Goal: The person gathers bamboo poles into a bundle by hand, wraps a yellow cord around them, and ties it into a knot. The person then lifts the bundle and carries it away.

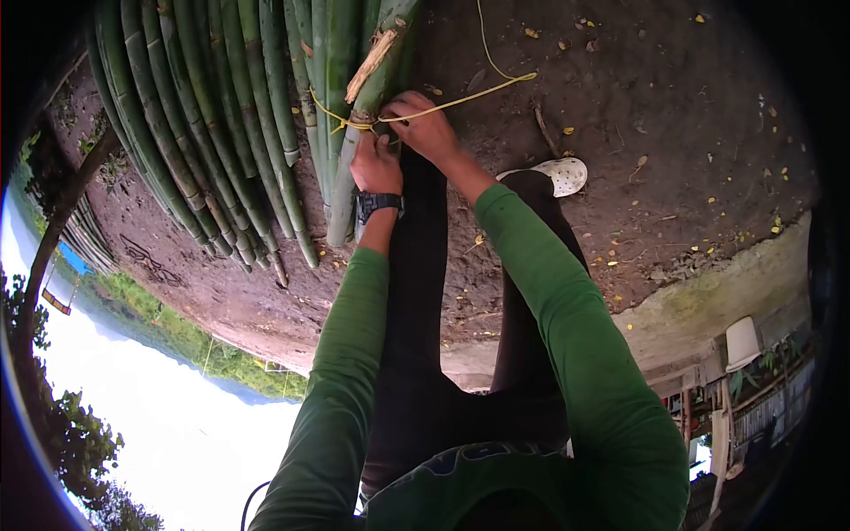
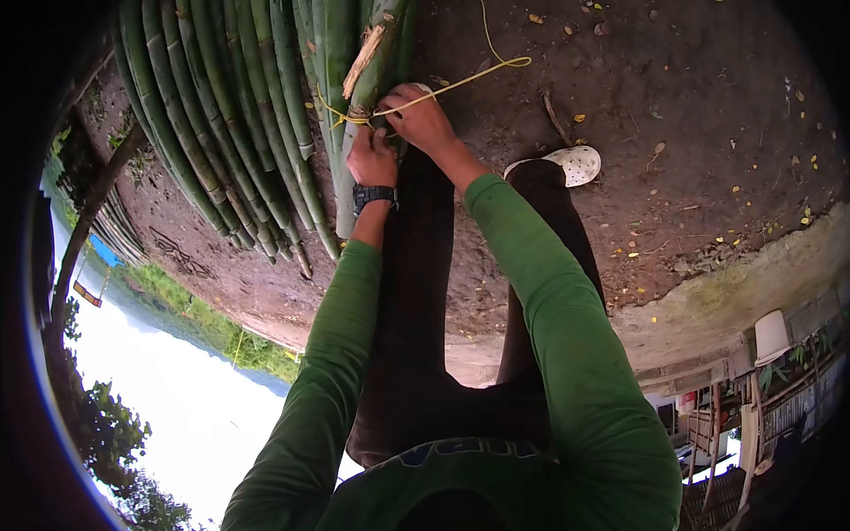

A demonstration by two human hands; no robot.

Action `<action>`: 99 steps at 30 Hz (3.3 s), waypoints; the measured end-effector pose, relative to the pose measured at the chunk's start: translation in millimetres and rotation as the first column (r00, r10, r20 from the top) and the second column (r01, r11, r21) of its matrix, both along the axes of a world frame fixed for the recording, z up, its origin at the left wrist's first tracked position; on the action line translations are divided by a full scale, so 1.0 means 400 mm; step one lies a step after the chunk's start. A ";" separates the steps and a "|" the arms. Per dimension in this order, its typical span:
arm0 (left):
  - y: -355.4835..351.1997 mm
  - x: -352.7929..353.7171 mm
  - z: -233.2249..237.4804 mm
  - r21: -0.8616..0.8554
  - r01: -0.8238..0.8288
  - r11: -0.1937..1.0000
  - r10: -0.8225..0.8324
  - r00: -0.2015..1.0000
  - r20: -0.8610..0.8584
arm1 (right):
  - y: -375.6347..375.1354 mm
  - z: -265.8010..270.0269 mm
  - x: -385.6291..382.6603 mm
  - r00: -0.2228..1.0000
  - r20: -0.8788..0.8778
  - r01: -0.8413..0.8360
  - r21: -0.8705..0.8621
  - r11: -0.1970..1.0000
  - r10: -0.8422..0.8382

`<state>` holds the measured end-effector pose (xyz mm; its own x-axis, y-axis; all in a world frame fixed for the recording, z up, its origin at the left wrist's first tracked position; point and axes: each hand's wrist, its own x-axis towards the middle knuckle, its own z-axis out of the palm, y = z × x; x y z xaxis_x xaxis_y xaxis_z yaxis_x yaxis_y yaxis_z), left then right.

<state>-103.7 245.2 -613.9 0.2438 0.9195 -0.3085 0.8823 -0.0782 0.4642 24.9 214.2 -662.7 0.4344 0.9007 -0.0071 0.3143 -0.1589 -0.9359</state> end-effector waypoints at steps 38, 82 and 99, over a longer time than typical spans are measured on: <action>0.007 0.022 0.030 -0.030 -0.016 0.999 0.016 1.000 -0.019 | 0.006 0.041 -0.015 0.894 0.399 -0.131 -0.209 0.969 0.207; -0.006 -0.053 -0.127 -0.974 0.030 0.225 0.953 0.203 0.226 | 0.056 0.470 0.031 0.908 -0.188 -0.379 -0.751 0.541 0.375; 0.259 -0.022 0.250 -0.887 -0.455 -0.083 0.785 0.519 -0.339 | 0.072 0.719 0.459 0.852 -0.463 -0.515 -0.653 0.556 0.245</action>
